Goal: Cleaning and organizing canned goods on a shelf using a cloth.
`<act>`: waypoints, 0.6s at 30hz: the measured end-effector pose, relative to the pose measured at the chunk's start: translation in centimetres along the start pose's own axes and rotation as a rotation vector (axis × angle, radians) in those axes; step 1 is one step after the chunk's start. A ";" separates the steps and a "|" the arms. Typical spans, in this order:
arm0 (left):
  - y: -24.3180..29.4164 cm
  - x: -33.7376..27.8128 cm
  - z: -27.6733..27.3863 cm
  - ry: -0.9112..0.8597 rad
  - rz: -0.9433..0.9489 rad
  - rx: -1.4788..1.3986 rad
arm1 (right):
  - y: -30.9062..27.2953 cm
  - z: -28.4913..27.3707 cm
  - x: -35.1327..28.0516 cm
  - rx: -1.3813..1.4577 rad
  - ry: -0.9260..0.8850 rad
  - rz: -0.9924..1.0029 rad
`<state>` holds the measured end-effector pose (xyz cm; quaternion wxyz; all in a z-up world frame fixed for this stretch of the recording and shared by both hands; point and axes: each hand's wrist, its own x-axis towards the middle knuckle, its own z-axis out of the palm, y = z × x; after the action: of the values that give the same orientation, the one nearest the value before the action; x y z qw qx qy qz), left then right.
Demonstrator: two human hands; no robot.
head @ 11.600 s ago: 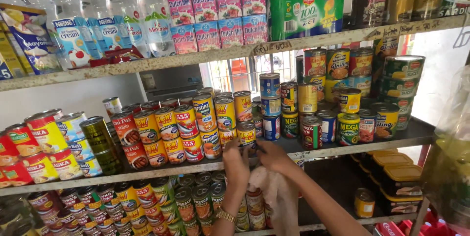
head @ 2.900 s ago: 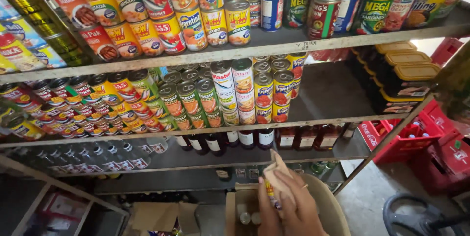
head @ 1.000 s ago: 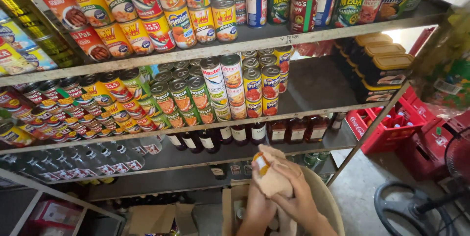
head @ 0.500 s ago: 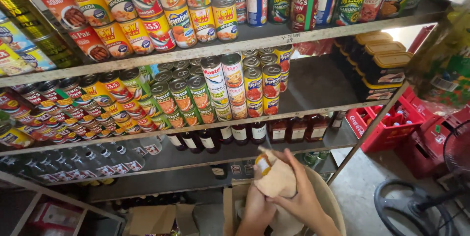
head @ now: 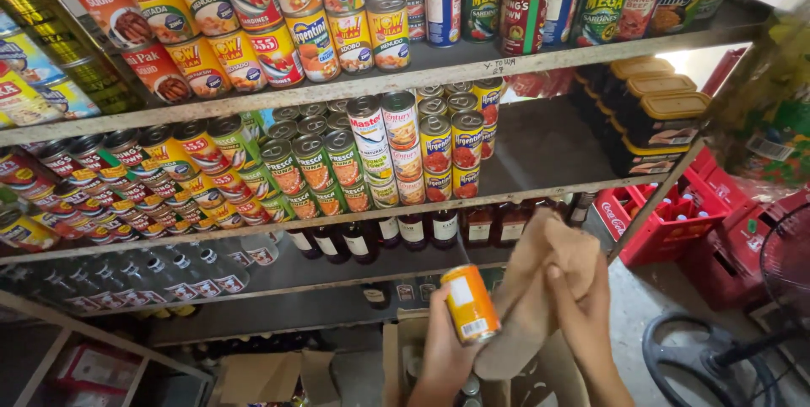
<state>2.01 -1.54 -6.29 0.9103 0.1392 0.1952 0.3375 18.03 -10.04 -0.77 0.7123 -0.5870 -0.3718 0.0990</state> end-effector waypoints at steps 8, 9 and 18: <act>-4.6 3.2 -6.0 0.008 0.405 0.347 | 0.8 3.1 -4.9 -0.297 -0.470 -0.535; -5.9 3.7 -9.6 -0.021 0.392 0.300 | 0.1 3.3 -4.7 -0.343 -0.545 -0.596; -3.6 1.9 -1.9 0.199 0.233 0.102 | 5.7 4.4 -1.4 -0.090 -0.375 0.050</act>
<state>4.49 -2.65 -9.80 0.8330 0.1729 0.2837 0.4424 15.94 -5.84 -6.38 0.6010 -0.5986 -0.4871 0.2078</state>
